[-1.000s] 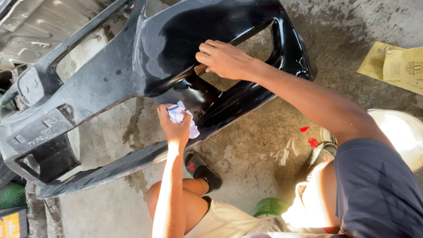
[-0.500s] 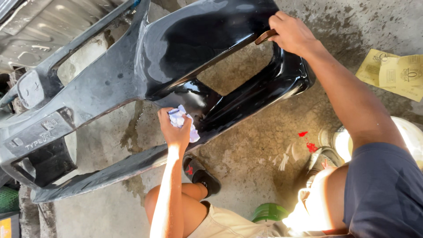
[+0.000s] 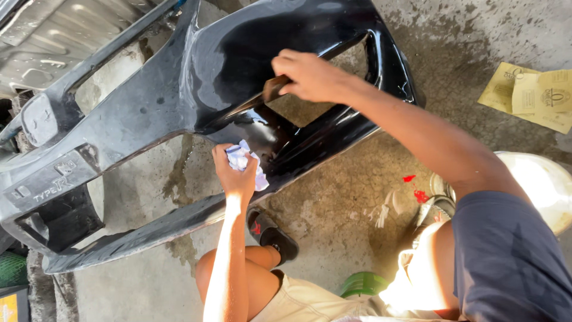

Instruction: The person sits on the floor with a black car bumper across their lap and wetsands its surface using a sanding block, moving it repeatedly over the glossy areas. They hold a cloth in the other hand, wiping the bumper between sanding passes and repositioning the block as they work around the grille opening.

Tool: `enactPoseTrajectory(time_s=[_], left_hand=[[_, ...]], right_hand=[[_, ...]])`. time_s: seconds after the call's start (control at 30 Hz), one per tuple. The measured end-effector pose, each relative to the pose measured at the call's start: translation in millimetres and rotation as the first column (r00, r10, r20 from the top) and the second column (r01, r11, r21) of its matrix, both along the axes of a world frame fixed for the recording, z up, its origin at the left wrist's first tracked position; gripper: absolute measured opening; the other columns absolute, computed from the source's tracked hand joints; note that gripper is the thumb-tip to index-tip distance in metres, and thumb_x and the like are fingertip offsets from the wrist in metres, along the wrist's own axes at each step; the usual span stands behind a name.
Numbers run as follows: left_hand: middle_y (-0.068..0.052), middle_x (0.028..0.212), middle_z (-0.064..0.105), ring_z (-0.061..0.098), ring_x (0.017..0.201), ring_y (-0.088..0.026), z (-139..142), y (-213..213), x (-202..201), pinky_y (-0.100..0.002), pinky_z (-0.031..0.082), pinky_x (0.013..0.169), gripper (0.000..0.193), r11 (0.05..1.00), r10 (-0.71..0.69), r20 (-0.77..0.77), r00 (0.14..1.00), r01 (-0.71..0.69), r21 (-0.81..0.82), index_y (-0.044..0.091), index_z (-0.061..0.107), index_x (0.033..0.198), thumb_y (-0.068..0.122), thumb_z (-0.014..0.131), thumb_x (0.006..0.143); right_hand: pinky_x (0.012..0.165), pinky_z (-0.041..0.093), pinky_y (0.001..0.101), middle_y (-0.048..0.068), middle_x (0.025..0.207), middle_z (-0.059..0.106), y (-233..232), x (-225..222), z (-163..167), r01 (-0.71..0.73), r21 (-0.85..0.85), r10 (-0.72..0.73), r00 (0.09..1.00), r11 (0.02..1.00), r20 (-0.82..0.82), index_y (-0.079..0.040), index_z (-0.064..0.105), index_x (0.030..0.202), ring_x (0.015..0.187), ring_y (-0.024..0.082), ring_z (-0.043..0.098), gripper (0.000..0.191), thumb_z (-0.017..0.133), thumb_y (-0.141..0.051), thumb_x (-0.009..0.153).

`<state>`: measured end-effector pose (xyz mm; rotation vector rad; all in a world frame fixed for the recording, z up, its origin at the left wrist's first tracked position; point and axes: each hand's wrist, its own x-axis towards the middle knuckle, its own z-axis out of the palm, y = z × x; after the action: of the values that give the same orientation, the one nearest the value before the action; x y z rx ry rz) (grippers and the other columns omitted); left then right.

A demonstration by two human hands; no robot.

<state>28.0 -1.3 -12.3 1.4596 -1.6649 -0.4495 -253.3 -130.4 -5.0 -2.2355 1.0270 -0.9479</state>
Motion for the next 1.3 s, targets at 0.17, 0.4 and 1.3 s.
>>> enactPoseTrajectory(time_s=[0.17, 0.4, 1.3], left_hand=[[-0.012, 0.107, 0.051, 0.057, 0.097, -0.026, 1.0, 0.2, -3.1, -0.034, 0.047, 0.088, 0.031, 1.000, 0.017, 0.024, 1.000, -0.017, -0.006, 0.001, 0.054, 0.108, 0.003, 0.070, 0.081], [-0.014, 0.107, 0.051, 0.056, 0.098, -0.028, 1.6, 1.7, -4.1, -0.035, 0.046, 0.090, 0.030, 1.000, 0.015, 0.037, 0.999, -0.014, -0.025, 0.000, 0.054, 0.108, 0.003, 0.070, 0.082], [-0.012, 0.108, 0.051, 0.056, 0.099, -0.024, 2.7, 1.8, -1.6, -0.034, 0.047, 0.090, 0.033, 1.000, -0.002, 0.011, 1.000, 0.002, 0.001, 0.000, 0.053, 0.109, 0.001, 0.071, 0.082]], right_hand=[[0.081, 0.053, 0.0426, 0.013, 0.108, 0.060, -28.3, -98.9, -62.0, 0.239, -0.064, -0.248, 0.938, 0.969, -0.243, -0.004, 0.059, 0.098, 0.099, 0.032, 0.065, 0.030, 0.084, -0.016, 0.085], [0.080, 0.053, 0.0443, 0.014, 0.105, 0.063, -32.8, -138.8, -60.0, 0.301, -0.135, -0.328, 0.902, 0.944, -0.282, -0.003, 0.062, 0.098, 0.097, 0.034, 0.066, 0.030, 0.086, -0.013, 0.083], [0.072, 0.052, 0.0442, 0.014, 0.107, 0.058, 0.8, -20.8, -9.8, 0.075, -0.184, -0.091, 0.992, 0.980, -0.085, -0.001, 0.059, 0.102, 0.090, 0.036, 0.064, 0.035, 0.085, -0.019, 0.088]])
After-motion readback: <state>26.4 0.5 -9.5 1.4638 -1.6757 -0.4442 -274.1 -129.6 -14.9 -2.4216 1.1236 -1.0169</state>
